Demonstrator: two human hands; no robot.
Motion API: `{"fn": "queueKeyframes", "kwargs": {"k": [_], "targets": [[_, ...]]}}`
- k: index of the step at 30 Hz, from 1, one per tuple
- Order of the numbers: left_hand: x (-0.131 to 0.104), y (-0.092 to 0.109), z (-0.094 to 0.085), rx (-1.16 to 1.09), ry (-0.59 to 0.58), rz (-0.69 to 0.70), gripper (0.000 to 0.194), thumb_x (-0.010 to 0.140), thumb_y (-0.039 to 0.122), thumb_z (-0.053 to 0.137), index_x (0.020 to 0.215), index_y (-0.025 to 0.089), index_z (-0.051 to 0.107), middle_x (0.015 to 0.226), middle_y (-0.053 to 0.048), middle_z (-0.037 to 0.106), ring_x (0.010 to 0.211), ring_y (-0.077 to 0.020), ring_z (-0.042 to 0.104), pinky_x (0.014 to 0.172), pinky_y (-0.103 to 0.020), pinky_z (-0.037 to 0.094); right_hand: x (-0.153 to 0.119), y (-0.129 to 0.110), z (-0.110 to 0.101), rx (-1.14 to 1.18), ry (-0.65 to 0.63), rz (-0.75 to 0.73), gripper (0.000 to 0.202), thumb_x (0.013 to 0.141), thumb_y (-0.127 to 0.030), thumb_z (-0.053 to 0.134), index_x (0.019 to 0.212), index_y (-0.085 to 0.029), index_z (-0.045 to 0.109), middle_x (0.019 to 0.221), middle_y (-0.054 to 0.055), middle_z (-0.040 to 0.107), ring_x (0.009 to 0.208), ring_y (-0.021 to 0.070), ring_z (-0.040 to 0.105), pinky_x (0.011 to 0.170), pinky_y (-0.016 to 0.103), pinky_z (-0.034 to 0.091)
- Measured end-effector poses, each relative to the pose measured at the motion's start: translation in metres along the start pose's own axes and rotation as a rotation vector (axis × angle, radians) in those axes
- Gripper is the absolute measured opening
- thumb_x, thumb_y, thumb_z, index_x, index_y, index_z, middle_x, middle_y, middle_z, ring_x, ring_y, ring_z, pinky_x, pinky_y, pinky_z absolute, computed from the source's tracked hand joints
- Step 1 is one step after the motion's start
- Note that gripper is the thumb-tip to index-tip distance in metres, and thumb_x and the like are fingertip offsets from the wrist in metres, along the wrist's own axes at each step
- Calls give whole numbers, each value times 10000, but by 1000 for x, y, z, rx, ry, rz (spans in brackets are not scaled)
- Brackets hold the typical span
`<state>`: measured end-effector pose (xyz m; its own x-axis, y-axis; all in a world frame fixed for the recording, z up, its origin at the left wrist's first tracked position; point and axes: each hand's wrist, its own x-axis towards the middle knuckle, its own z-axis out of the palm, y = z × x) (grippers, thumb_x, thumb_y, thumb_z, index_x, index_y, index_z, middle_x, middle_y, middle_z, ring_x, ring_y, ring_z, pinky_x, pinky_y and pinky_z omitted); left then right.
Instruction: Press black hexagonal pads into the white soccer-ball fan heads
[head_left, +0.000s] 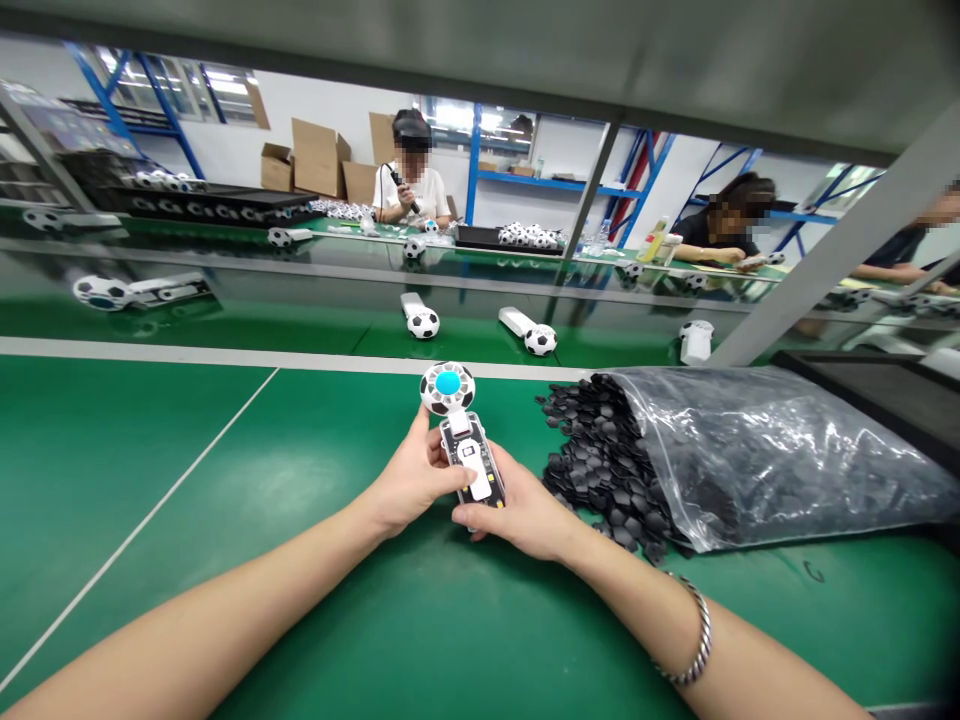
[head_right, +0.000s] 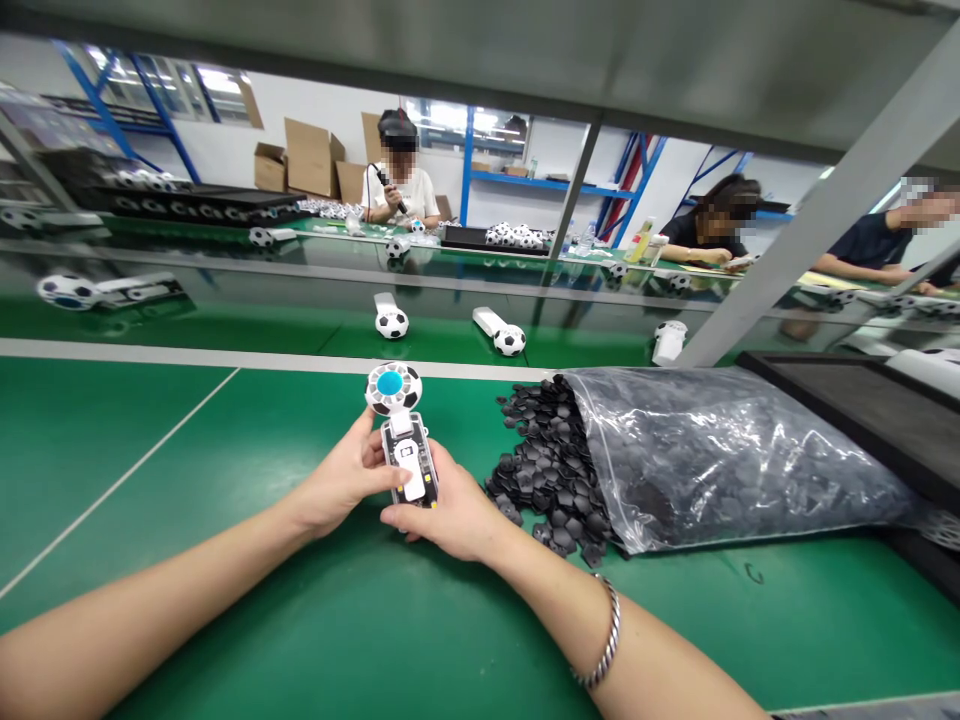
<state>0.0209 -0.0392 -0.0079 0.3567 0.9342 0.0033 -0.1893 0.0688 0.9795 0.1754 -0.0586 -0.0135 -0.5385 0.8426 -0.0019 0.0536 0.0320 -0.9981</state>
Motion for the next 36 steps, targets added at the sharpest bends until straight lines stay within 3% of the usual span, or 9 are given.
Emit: {"fn": "queueKeyframes", "kwargs": {"k": [6, 12, 15, 19, 23, 28, 32, 36], "targets": [[2, -2, -2, -34, -3, -3, 810, 626, 85, 677, 1279, 278, 238, 966, -27, 571, 890, -190, 555, 782, -327, 454, 1, 1, -2, 27, 11, 15, 570, 680, -236, 655, 1186, -228, 392, 990, 42, 529, 656, 94, 528, 543, 248, 520], [5, -16, 0, -198, 12, 77, 878, 610, 149, 725, 1299, 212, 184, 944, -56, 564, 877, -199, 559, 785, -339, 450, 2, -2, -1, 132, 30, 130, 596, 665, -284, 682, 1196, -222, 418, 877, 16, 530, 695, 118, 532, 532, 235, 507], [7, -22, 0, -259, 87, 123, 852, 636, 241, 720, 1306, 192, 196, 921, -54, 541, 853, -181, 550, 750, -296, 447, 2, -6, 0, 176, 92, 237, 631, 620, -331, 722, 1177, -199, 458, 813, 23, 559, 702, 153, 567, 474, 208, 481], [8, -23, -3, -268, 256, 91, 961, 648, 434, 679, 1345, 110, 102, 1052, -135, 471, 862, -182, 514, 681, -267, 443, 5, -17, -11, 400, 279, 342, 370, 678, -368, 676, 957, -137, 602, 828, 67, 619, 659, 132, 590, 439, 169, 458], [6, -22, -1, -231, 273, 22, 1018, 635, 535, 647, 1351, 86, 80, 1199, -193, 352, 844, -162, 490, 766, -299, 429, 26, -41, -36, 498, 458, 316, 282, 688, -267, 684, 933, -150, 609, 821, 66, 659, 665, 125, 621, 499, 174, 495], [11, -32, -2, -131, 185, 39, 934, 667, 537, 614, 1336, 122, 112, 1252, -199, 292, 948, -199, 440, 762, -304, 417, 91, -66, -89, 404, 531, 199, 276, 753, -330, 608, 957, -146, 582, 773, 81, 658, 605, 128, 614, 401, 165, 434], [18, -46, -2, -35, 158, 86, 820, 695, 516, 582, 1306, 143, 184, 1246, -195, 309, 934, -206, 441, 694, -292, 429, 146, -62, -135, 33, 698, 154, 314, 824, -426, 459, 938, -152, 564, 803, 102, 653, 642, 145, 614, 441, 196, 433], [23, -58, 1, 25, 171, 104, 794, 666, 461, 606, 1280, 135, 224, 1228, -208, 335, 887, -210, 456, 609, -277, 435, 178, -40, -155, -252, 830, 137, 382, 837, -431, 387, 1012, -129, 544, 1003, 176, 605, 868, 245, 597, 599, 315, 473]]}}
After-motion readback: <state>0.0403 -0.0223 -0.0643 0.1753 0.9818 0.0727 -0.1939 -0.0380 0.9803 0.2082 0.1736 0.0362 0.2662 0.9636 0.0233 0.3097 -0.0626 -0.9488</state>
